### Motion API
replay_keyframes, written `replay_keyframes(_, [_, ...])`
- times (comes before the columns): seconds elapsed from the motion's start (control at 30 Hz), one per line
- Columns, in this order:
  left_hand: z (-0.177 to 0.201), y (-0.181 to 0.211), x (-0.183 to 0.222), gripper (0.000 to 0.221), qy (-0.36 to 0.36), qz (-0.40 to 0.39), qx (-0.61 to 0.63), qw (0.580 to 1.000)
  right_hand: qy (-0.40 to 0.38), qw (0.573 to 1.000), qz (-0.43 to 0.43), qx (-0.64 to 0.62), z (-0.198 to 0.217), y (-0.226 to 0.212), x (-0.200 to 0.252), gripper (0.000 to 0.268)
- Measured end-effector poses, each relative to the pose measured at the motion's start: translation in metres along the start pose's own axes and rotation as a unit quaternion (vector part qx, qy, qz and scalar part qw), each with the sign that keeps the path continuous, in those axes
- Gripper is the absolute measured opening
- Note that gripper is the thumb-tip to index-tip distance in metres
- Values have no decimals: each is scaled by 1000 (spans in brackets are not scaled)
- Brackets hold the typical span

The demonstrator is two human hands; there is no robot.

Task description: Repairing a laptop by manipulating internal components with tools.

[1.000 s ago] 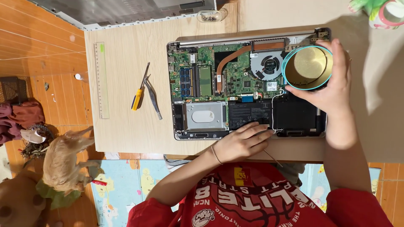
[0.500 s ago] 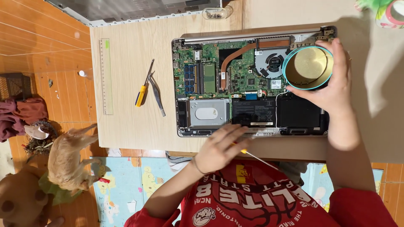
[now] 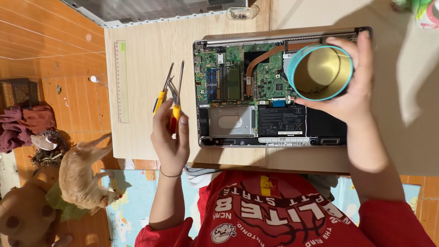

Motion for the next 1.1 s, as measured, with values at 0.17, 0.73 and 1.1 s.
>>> replay_keyframes(0.17, [-7, 22, -2, 28, -42, -17, 92, 995, -12, 999, 31, 39, -10, 9, 9, 141])
replay_keyframes(0.73, [-15, -12, 3, 40, 58, 116, 315, 940, -39, 998, 35, 37, -15, 9, 20, 141])
replay_keyframes(1.1, [-64, -45, 43, 48, 24, -98, -154, 983, -67, 995, 39, 55, -17, 13, 20, 139])
Point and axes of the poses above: each hand's wrist, its own x-axis away from the middle knuckle, its own z-axis out of the back of the hand, y = z × x, the point moved 1 cm from there along -x, towards the middle knuckle, and after that the axes turned 10 degrees about z, right-handed, at the moved point
